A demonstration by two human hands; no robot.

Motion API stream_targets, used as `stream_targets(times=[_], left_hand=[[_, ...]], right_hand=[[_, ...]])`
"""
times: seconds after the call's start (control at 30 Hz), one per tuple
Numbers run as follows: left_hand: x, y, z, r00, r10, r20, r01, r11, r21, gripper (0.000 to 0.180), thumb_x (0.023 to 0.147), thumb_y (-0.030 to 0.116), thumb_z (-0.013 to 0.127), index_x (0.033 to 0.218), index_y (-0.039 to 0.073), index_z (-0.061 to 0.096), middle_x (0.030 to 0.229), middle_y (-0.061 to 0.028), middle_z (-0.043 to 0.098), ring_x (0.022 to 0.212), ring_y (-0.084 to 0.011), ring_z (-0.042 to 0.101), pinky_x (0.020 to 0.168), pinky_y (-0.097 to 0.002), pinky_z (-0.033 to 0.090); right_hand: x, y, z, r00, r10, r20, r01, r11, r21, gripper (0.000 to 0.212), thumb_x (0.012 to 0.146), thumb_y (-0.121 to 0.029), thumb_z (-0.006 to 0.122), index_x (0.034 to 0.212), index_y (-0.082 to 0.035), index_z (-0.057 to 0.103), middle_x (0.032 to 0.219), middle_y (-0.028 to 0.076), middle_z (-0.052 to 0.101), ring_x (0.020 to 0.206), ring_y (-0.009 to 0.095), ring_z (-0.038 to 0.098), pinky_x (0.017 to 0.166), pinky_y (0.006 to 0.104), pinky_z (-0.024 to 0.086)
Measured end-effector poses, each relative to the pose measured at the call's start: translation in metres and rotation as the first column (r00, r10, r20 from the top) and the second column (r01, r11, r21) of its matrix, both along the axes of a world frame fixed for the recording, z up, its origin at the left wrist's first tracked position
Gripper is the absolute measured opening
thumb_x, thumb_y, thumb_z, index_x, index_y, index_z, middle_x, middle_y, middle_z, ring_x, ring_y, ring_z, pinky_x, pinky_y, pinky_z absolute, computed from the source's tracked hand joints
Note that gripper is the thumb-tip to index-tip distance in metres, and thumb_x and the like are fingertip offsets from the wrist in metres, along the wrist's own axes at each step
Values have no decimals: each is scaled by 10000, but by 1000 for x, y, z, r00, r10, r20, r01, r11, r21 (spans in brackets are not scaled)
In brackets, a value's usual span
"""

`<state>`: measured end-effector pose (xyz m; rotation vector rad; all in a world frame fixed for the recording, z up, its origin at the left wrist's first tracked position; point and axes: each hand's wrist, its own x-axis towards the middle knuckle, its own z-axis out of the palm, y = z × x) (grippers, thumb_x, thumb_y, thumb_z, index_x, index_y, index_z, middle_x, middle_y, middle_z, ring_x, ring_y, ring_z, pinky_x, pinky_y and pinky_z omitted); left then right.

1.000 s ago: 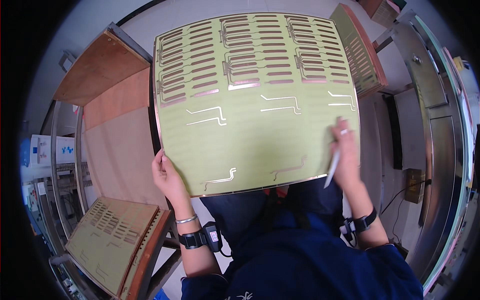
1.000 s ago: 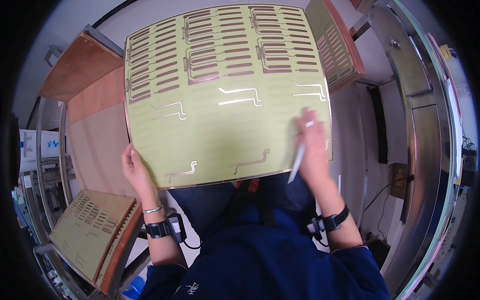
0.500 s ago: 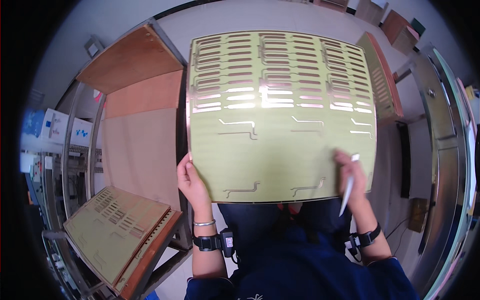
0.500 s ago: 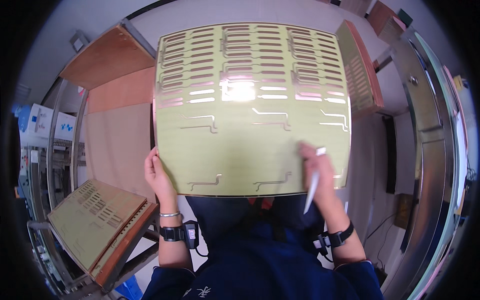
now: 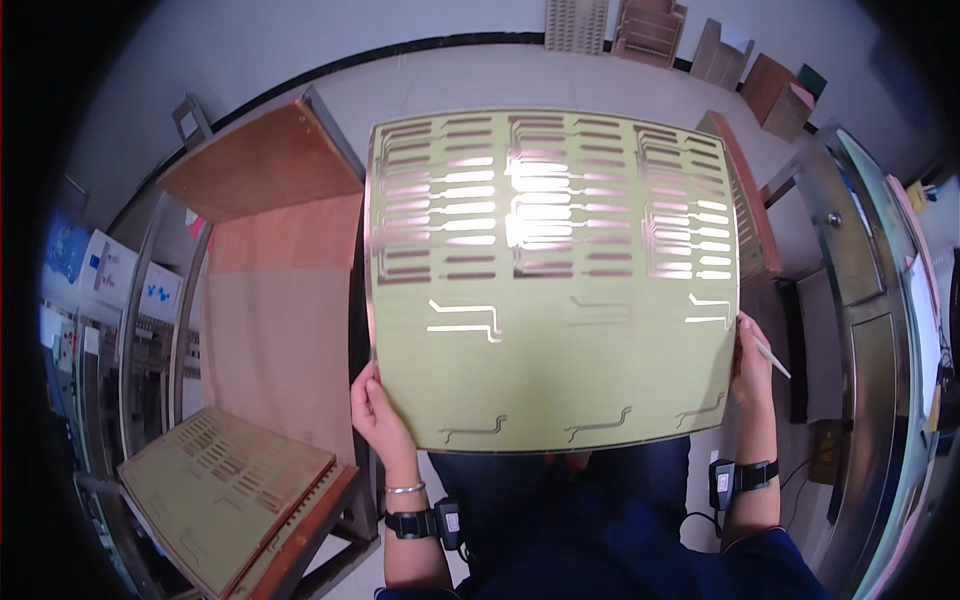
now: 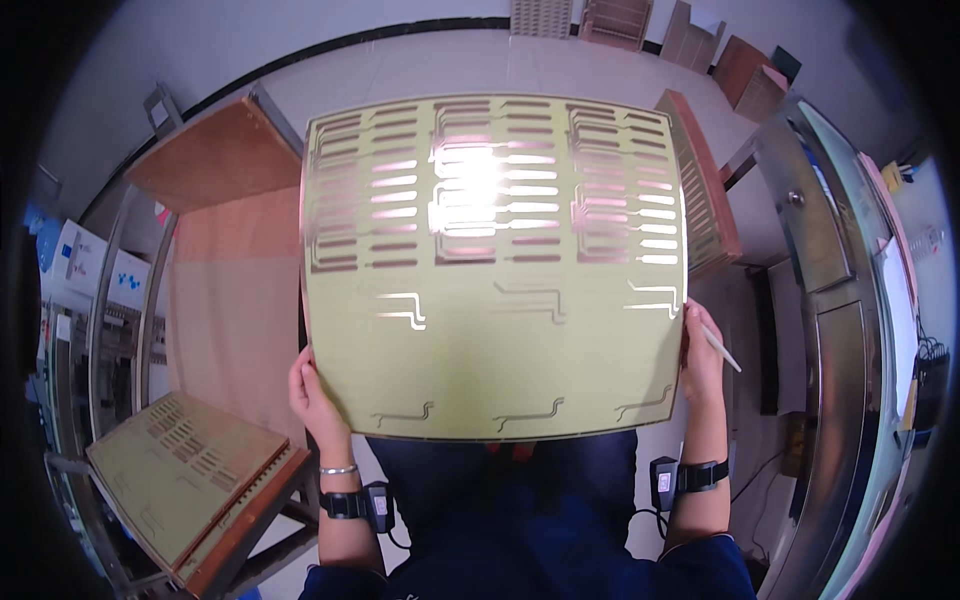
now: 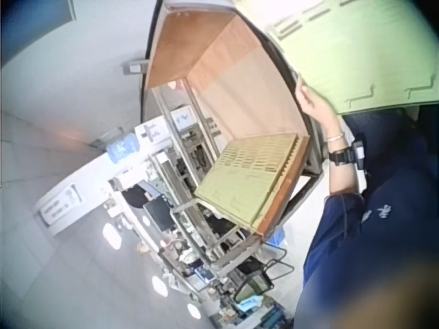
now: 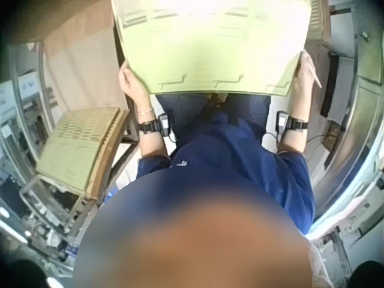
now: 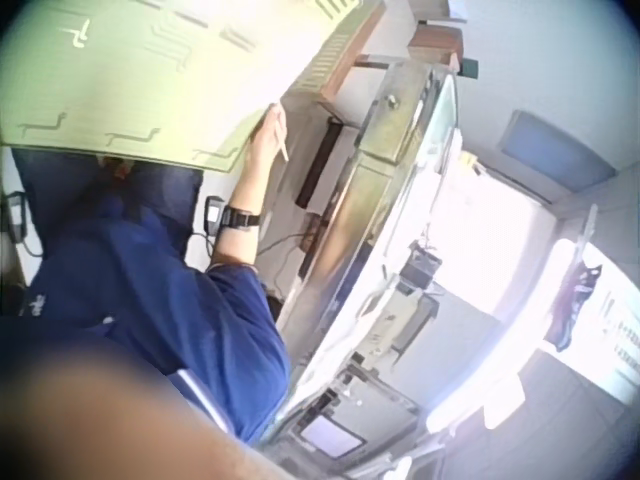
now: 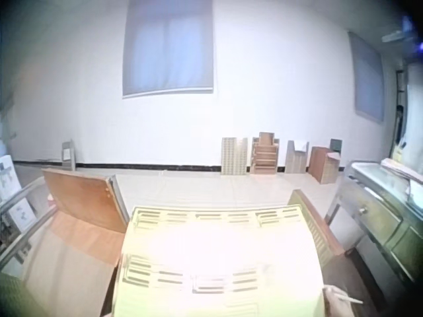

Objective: Marking patterns on flexible circuit sheets using a pen for quality control or assembly.

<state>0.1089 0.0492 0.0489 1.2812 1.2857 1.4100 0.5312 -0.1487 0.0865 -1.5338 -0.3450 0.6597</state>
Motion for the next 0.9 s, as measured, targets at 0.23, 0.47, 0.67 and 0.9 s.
stream_targets(times=[0.23,0.47,0.67,0.9], left_hand=[[5,0,4,998,65,27,-65,998,3,272,978,175,424,1073,-34,569,984,-73,601,905,-135,550,832,-276,441],[4,-3,10,996,58,67,-59,998,14,257,976,179,433,1044,-27,572,967,-65,594,886,-120,545,817,-262,445],[14,-2,31,989,51,137,-56,998,36,252,974,193,447,1046,-17,566,935,-50,596,864,-106,547,791,-246,444],[-14,43,44,898,-295,327,392,874,-288,266,967,282,482,828,71,565,845,23,576,780,-67,529,729,-225,446]], right_hand=[[6,6,26,1000,31,-5,-30,992,124,264,972,-269,462,975,-31,574,854,14,606,763,66,551,697,217,453],[10,10,43,999,6,38,-14,974,225,215,964,-230,477,928,-37,564,830,6,601,749,57,540,674,213,445],[9,7,42,983,-133,124,88,944,319,202,955,-211,483,957,-28,570,903,39,627,820,86,569,744,236,449],[14,6,44,982,-144,119,85,910,405,208,949,-212,494,984,-20,567,904,54,629,819,109,578,755,239,460]])
